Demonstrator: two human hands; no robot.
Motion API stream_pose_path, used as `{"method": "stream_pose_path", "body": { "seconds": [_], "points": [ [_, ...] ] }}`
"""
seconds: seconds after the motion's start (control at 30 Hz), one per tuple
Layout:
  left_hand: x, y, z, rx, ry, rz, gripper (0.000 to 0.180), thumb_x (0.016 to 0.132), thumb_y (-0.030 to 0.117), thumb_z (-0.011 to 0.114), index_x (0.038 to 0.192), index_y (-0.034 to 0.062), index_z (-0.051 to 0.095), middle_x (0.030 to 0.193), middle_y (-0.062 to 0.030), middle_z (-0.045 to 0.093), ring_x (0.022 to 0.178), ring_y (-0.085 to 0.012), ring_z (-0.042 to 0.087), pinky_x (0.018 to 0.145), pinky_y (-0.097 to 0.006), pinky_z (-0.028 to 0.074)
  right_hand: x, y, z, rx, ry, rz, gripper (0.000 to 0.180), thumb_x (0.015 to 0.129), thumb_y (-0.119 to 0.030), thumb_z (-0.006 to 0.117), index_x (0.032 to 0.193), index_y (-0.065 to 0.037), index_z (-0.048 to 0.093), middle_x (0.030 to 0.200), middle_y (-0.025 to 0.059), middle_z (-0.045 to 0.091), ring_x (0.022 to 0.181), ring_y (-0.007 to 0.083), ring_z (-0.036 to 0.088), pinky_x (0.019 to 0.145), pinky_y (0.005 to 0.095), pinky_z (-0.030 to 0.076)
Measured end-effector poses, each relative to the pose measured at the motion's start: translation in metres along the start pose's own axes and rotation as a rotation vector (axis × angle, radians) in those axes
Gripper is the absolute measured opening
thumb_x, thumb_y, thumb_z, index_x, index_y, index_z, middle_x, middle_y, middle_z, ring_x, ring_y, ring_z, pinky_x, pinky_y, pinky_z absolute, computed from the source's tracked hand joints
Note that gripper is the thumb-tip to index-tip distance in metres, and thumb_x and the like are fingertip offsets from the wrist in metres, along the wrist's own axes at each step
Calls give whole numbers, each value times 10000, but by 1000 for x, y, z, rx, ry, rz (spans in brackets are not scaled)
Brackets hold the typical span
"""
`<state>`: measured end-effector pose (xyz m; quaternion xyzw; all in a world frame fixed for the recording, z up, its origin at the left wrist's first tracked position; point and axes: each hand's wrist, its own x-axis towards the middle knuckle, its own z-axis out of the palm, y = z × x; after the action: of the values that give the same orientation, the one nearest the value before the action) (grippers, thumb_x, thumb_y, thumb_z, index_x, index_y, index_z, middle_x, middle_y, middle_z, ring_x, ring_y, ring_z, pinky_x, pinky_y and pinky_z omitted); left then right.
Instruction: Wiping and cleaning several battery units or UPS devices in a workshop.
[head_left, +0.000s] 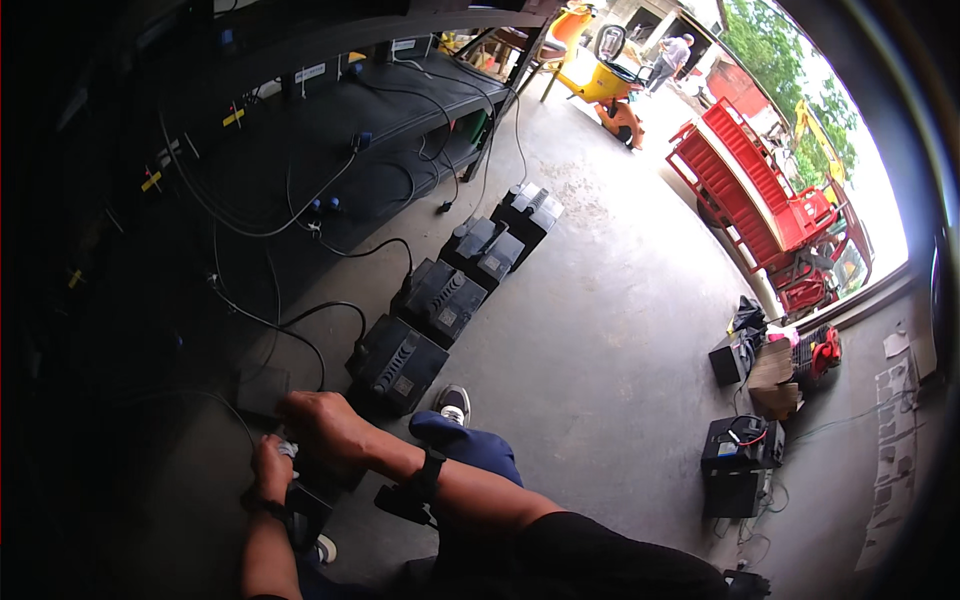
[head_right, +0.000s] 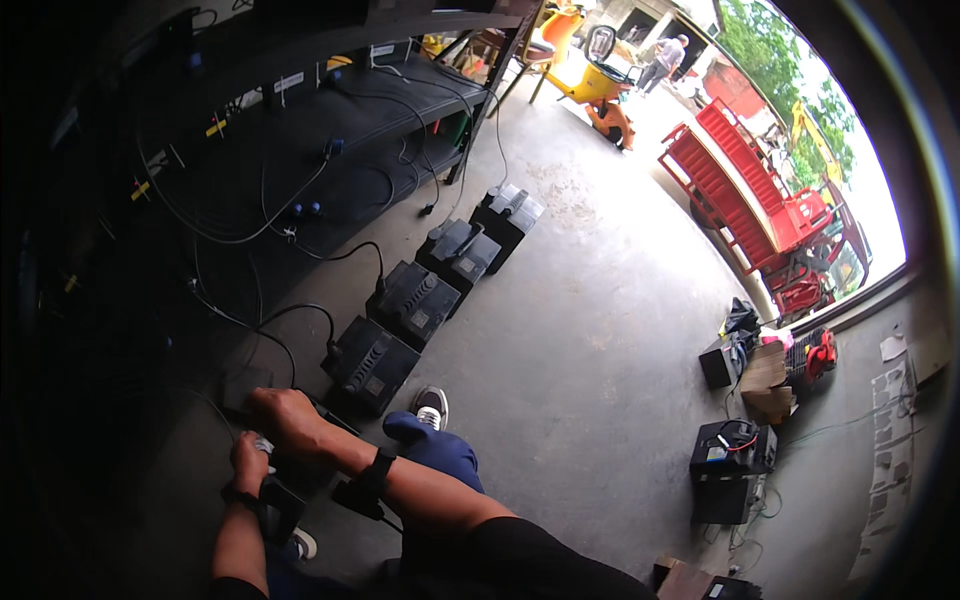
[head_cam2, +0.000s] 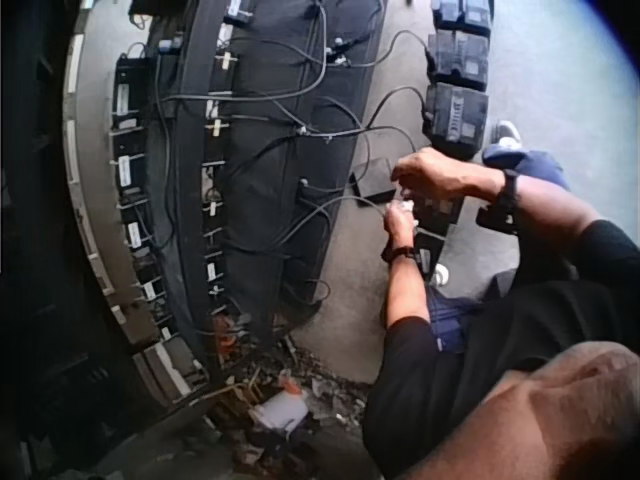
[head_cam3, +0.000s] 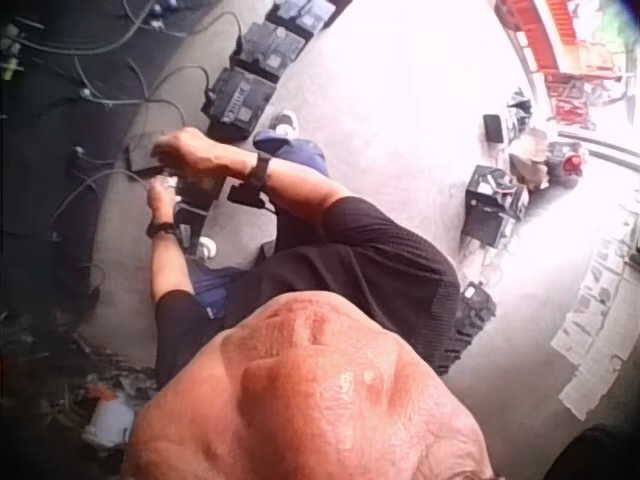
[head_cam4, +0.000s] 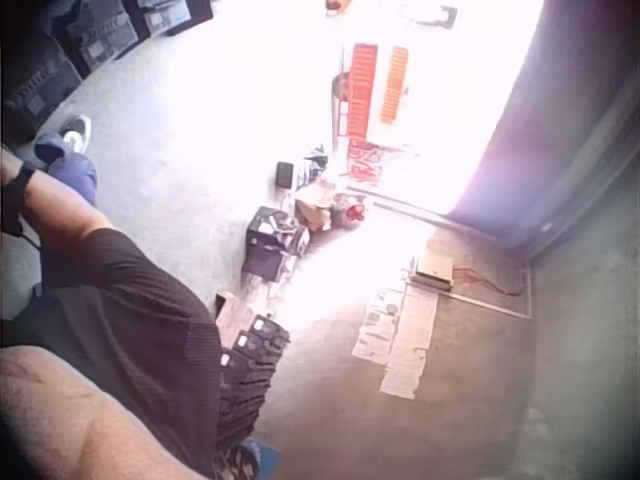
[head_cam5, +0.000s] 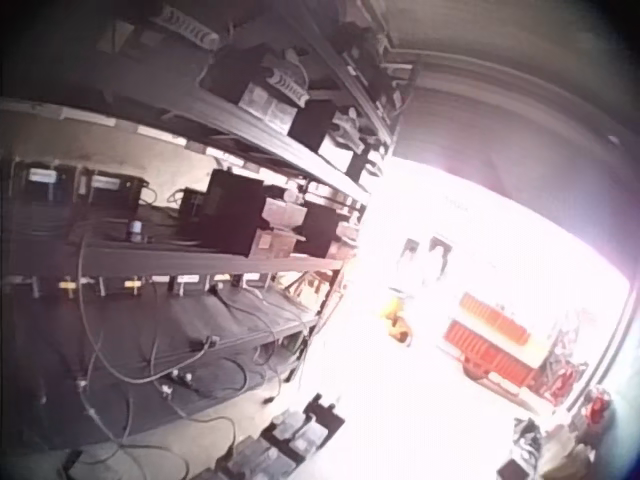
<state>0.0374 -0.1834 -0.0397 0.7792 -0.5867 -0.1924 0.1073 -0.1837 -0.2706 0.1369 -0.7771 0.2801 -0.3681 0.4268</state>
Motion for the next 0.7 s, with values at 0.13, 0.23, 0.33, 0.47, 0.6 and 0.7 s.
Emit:
{"method": "stream_pose_path", "body": {
  "seconds": [0.13, 0.23, 0.33, 0.47, 0.6, 0.7],
  "points": [
    [-10, -5, -9, -208, 261, 57, 219, 699, -14, 677, 915, 6, 648, 897, -194, 659, 854, -398, 645, 767, -431, 519, 1, 7, 2, 44, 28, -14, 289, 742, -38, 649, 1024, 20, 628, 864, 181, 642, 830, 378, 660, 720, 422, 530],
    [-13, 39, -64, -798, 143, -60, 205, 718, -50, 656, 913, 6, 632, 812, -46, 653, 791, -153, 627, 733, -312, 518, -2, 15, 7, 20, -7, 38, 307, 760, -46, 650, 1054, 33, 610, 904, 192, 645, 878, 374, 658, 734, 423, 529],
    [-33, 73, -107, -1200, 79, -148, 324, 712, -89, 602, 1021, 7, 611, 946, -41, 616, 863, -128, 593, 763, -286, 512, -6, 17, 26, -20, -64, 97, 354, 845, -144, 656, 1131, 41, 560, 957, 212, 643, 942, 379, 648, 770, 427, 522],
    [-57, 73, -117, -1331, 16, -133, 455, 664, -154, 542, 1085, 12, 590, 1018, -47, 587, 935, -146, 579, 840, -283, 500, -7, -7, 29, 128, -363, 284, 531, 996, -409, 523, 1271, 42, 460, 976, 241, 638, 964, 401, 641, 829, 424, 505],
    [-59, 67, -117, -1237, 42, -36, 453, 679, -184, 494, 1083, -7, 600, 1027, -49, 594, 944, -151, 580, 881, -292, 490, -7, -33, 23, 402, -495, 491, 644, 1000, -424, 520, 1422, 35, 359, 1095, 235, 648, 1001, 273, 654, 848, 377, 506],
    [-61, 74, -116, -1117, 117, -55, 406, 752, -157, 538, 1126, -11, 600, 1039, -62, 612, 974, -162, 594, 902, -310, 492, -8, -23, 31, 462, -452, 521, 690, 976, -434, 566, 1438, 30, 348, 1141, 204, 634, 1035, 250, 629, 865, 348, 508]
  ]
}}
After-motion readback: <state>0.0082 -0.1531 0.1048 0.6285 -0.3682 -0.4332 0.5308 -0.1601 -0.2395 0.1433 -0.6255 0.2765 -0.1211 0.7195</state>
